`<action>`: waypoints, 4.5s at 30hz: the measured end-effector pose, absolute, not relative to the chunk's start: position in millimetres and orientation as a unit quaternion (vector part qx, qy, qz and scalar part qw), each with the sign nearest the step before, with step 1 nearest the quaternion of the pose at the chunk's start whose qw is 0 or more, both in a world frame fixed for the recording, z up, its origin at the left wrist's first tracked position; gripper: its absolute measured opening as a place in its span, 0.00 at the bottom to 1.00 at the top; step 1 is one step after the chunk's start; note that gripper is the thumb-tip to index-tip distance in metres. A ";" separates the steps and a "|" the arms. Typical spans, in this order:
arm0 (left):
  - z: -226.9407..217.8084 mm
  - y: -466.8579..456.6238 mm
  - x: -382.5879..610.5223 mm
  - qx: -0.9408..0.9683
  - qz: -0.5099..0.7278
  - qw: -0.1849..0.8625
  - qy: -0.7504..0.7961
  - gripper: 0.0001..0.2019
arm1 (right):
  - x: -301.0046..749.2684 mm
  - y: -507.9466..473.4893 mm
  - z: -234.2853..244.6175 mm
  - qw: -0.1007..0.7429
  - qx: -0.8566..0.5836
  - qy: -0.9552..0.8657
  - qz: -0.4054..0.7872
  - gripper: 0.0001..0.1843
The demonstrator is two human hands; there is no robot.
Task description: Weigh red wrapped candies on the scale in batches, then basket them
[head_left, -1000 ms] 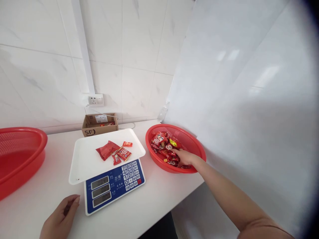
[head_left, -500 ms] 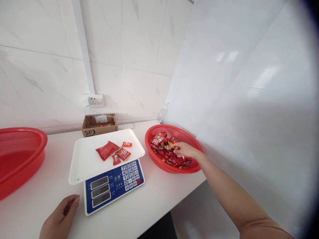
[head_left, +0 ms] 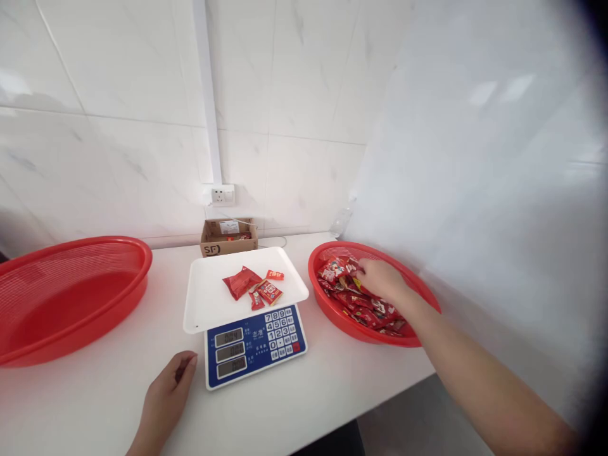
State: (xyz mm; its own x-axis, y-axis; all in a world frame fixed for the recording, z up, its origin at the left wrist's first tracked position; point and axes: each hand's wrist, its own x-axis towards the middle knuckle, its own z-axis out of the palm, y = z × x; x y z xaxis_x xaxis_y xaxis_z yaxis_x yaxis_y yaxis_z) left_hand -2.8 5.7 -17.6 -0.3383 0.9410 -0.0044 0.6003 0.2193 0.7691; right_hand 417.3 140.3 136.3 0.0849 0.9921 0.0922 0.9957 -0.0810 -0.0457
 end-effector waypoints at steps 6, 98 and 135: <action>-9.0 2.5 2.7 0.521 0.360 0.235 0.737 0.15 | 359.0 129.1 157.5 0.234 -0.617 -0.737 0.148 0.08; -10.9 -0.2 7.7 0.500 0.368 0.248 0.744 0.13 | 361.7 24.8 81.6 0.592 -0.468 -0.403 0.517 0.15; -13.2 0.5 6.2 0.509 0.371 0.244 0.737 0.13 | 352.7 31.4 82.4 0.638 -0.465 -0.370 0.490 0.15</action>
State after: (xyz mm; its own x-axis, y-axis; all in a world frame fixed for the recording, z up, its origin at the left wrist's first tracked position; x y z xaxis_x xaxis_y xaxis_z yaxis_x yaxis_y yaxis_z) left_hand 6.2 0.5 -13.2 -0.3622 0.9319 0.0177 0.5702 0.2065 0.7951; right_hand 352.7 31.4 82.4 0.2453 0.9693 0.0167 -0.2814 0.0877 -0.9556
